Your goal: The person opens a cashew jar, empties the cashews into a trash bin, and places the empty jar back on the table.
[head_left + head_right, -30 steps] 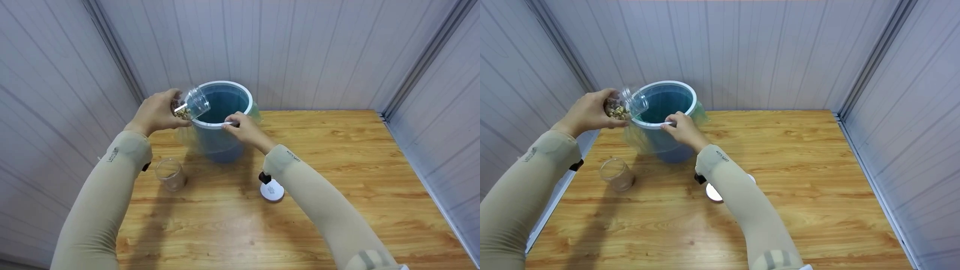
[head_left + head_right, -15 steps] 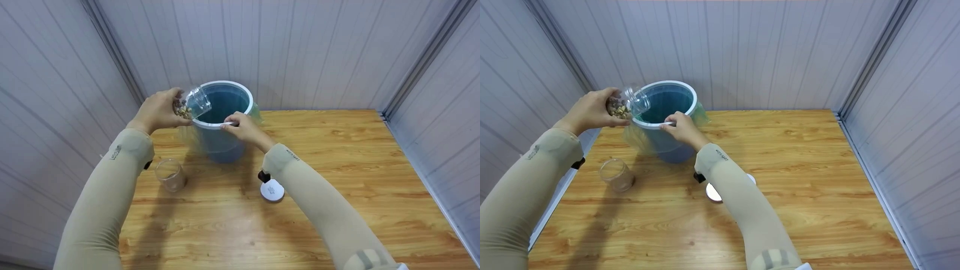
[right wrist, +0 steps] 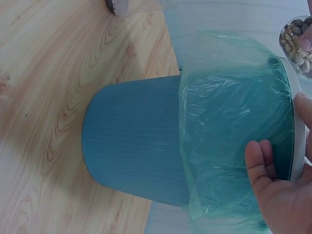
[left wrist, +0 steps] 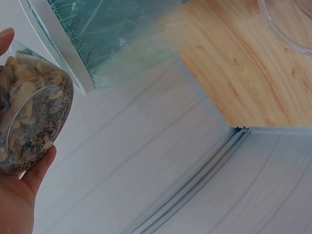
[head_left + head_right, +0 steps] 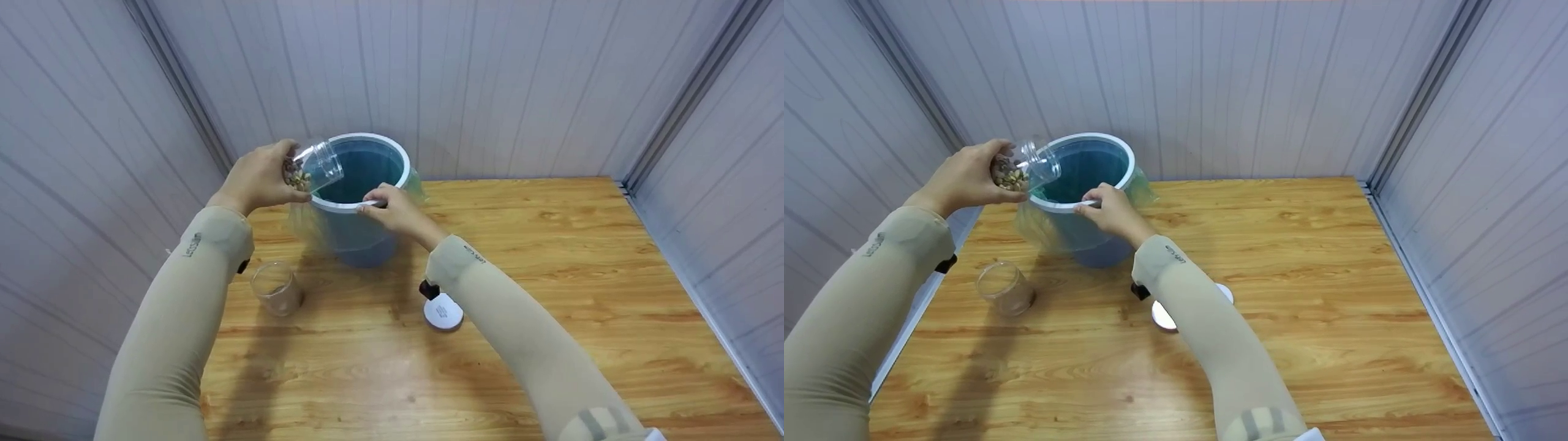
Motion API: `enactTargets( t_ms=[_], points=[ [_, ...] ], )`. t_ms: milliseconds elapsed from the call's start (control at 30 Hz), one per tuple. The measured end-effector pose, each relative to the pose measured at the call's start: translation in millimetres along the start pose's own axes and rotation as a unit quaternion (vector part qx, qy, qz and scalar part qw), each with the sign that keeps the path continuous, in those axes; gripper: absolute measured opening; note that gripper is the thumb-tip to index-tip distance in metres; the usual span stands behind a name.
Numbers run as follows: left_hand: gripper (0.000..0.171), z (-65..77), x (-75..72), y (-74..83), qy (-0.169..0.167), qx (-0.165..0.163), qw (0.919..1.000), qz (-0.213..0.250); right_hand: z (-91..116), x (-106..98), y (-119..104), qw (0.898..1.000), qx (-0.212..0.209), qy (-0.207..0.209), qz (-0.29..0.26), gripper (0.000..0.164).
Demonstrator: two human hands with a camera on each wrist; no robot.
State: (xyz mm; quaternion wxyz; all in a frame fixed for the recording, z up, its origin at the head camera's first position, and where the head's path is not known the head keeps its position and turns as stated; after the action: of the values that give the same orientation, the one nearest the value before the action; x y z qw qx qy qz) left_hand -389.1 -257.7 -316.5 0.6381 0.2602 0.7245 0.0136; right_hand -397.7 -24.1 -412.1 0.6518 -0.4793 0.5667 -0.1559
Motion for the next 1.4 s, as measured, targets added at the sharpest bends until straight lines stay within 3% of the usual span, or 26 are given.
enactTargets(
  t_ms=[200, 733, 1400],
  points=[
    [0.086, -2.4, 0.4, 0.5, -0.004, -0.004, 0.9999, -0.013, -2.4, 4.4, -2.9, 1.000, -0.015, 0.001, -0.007, 0.028],
    [0.092, -5.8, -3.7, -1.3, -0.012, 0.014, 0.9972, -0.072, -2.9, 7.2, -7.3, 1.000, -0.003, 0.000, -0.024, 0.029],
    [0.090, -9.6, -6.5, -0.9, -0.008, 0.028, 0.9949, -0.096, -1.5, 7.6, -6.5, 1.000, -0.007, -0.003, -0.015, 0.028]
  ],
)
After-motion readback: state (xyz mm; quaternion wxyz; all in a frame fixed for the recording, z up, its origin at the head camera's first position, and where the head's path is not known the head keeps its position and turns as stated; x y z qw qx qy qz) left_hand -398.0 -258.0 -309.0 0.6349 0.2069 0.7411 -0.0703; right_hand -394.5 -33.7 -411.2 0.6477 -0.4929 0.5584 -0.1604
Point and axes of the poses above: each hand's wrist, its own z-axis away from the middle knuckle, its own x-axis out of the palm, y = z × x, the point moved 7 cm from there along -z, towards the middle knuckle, and after that the axes turned 1 degree about x, right-handed, at the moved point
